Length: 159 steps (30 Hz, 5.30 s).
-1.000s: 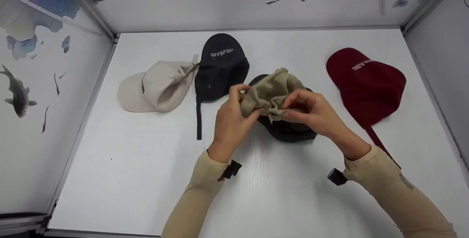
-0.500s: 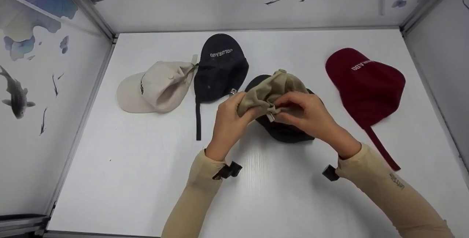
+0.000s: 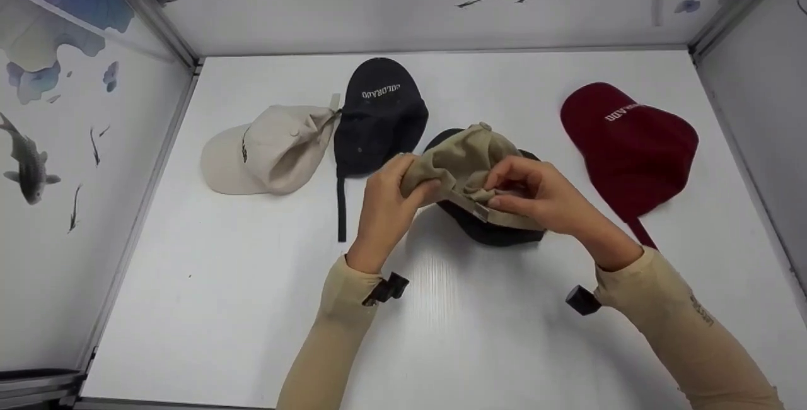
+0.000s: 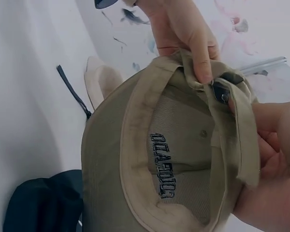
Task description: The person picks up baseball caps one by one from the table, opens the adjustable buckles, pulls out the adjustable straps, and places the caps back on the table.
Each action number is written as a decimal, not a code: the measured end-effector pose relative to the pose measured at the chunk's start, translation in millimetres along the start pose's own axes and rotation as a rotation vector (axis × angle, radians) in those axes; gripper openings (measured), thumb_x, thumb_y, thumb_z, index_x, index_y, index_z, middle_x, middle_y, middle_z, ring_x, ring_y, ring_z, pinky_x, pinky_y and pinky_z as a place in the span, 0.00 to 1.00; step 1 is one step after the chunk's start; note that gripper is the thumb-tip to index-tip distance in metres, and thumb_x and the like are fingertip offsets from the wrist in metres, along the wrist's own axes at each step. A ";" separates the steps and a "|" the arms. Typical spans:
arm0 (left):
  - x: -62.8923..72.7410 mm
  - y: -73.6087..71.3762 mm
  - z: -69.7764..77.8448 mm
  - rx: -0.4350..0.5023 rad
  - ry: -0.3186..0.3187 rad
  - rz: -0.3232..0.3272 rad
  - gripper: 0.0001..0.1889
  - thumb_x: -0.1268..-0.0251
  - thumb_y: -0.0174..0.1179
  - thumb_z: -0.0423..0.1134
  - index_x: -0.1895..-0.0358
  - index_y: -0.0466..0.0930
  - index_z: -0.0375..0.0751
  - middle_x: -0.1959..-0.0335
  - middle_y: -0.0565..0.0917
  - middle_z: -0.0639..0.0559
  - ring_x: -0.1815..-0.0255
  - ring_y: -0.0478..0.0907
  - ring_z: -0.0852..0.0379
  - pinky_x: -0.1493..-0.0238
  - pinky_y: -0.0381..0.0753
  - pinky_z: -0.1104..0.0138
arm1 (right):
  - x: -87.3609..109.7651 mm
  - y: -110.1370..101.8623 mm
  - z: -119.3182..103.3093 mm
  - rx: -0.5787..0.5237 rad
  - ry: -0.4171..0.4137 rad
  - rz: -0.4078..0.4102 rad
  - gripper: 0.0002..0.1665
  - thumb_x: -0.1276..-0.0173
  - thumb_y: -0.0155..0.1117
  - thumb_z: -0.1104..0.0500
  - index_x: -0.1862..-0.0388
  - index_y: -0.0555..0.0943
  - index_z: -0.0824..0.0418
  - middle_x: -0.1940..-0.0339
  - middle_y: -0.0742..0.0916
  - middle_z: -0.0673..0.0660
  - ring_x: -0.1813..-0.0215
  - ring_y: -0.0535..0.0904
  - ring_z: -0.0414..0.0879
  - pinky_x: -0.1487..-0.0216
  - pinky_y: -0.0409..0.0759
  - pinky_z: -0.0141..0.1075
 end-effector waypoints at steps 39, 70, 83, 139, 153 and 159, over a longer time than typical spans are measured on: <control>5.8 -9.2 10.9 -0.170 0.130 -0.048 0.13 0.44 0.55 0.17 0.68 0.74 0.40 0.65 0.79 0.49 0.62 0.79 0.56 0.59 0.79 0.66 | 1.6 -10.7 -33.2 0.424 0.094 0.231 0.14 0.33 0.68 0.63 0.49 0.81 0.62 0.69 0.86 0.49 0.72 0.78 0.37 0.69 0.77 0.24; 15.6 -37.7 -12.3 0.163 0.002 -0.140 0.07 0.29 0.59 0.33 0.52 0.80 0.40 0.53 0.85 0.49 0.46 0.80 0.54 0.40 0.78 0.53 | -80.8 -83.9 -60.2 0.877 0.070 0.271 0.05 0.34 0.68 0.64 0.62 0.86 0.66 0.62 0.88 0.58 0.60 0.83 0.37 0.58 0.77 0.17; 18.1 -25.2 -18.2 0.125 -0.028 -0.198 0.06 0.28 0.58 0.34 0.52 0.79 0.43 0.53 0.84 0.51 0.46 0.80 0.55 0.42 0.79 0.54 | -99.2 -116.5 43.1 1.098 0.178 0.195 0.06 0.32 0.64 0.68 0.59 0.82 0.71 0.57 0.83 0.68 0.52 0.80 0.65 0.45 0.78 0.57; 37.5 22.1 -38.4 0.036 -0.137 -0.575 0.08 0.27 0.58 0.41 0.52 0.79 0.41 0.56 0.86 0.50 0.52 0.83 0.55 0.46 0.81 0.61 | -2.1 -61.5 10.8 0.732 0.145 -0.057 0.11 0.43 0.77 0.66 0.64 0.83 0.58 0.69 0.85 0.49 0.68 0.76 0.35 0.66 0.76 0.25; 56.7 96.4 -63.6 0.413 -0.417 -0.460 0.27 0.24 0.53 0.42 0.27 0.65 0.36 0.29 0.72 0.40 0.27 0.69 0.45 0.29 0.70 0.55 | -14.3 -64.2 -1.5 0.610 0.137 0.122 0.09 0.42 0.76 0.66 0.63 0.84 0.62 0.67 0.85 0.52 0.67 0.74 0.35 0.63 0.73 0.20; 64.0 106.7 -59.1 0.770 -0.675 -0.418 0.24 0.18 0.40 0.44 0.29 0.63 0.33 0.41 0.80 0.30 0.46 0.85 0.47 0.39 0.80 0.55 | -11.2 -68.3 4.3 0.740 0.142 0.091 0.11 0.44 0.76 0.68 0.64 0.83 0.61 0.67 0.85 0.53 0.66 0.76 0.37 0.61 0.73 0.19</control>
Point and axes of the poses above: each hand's wrist, its own x-axis away from the middle knuckle, its own y-axis out of the palm, z = x × y, the point moved 6 cm from there along -x, towards the middle knuckle
